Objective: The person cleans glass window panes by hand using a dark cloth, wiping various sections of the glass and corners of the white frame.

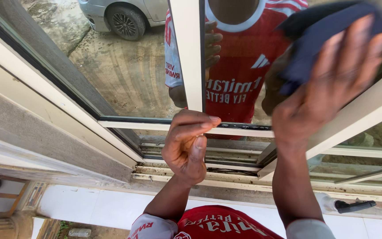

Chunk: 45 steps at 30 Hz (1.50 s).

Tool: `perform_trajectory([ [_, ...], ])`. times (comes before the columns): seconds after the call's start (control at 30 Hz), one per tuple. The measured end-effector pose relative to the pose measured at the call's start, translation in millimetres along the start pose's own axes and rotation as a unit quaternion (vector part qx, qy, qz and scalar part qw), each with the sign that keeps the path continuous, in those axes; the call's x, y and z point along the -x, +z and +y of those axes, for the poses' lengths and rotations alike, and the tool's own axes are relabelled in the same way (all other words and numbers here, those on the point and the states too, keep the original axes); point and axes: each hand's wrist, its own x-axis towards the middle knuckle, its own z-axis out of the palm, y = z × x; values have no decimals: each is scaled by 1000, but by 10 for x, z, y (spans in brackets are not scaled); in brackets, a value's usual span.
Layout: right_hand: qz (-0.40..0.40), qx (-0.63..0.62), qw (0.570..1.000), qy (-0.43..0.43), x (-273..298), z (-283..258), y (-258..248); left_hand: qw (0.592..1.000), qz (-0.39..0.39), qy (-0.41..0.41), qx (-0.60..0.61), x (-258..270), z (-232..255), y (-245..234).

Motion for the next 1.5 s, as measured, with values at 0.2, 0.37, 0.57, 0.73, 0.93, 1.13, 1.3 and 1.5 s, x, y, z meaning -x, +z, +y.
perform_trajectory([
  [0.2, 56, -79, 986, 135, -363, -157, 161, 1000, 7, -20, -6, 14, 92, -66],
  [0.37, -37, -23, 998, -38, -163, -694, 388, 999, -16, -5, -42, -22, 58, 23],
  [0.57, -69, -38, 993, -89, -64, -841, 369, 1000, -10, 8, -22, -10, 43, 30],
  [0.73, -42, -55, 992, -104, -503, -804, 309, 1000, -20, -13, 5, 15, 49, 29],
  [0.93, -53, -85, 986, -129, -733, -745, 117, 999, -43, -26, 20, 3, 5, 124],
  [1.13, -32, -39, 994, -97, -650, -126, -9, 995, -84, -56, 21, -4, -83, 232],
  [1.3, -11, 67, 997, -33, -334, 287, -188, 990, -80, -85, 74, 28, -127, 328],
  [1.5, -69, 110, 991, 35, 71, 225, -284, 990, -114, -76, 44, 41, -132, 327],
])
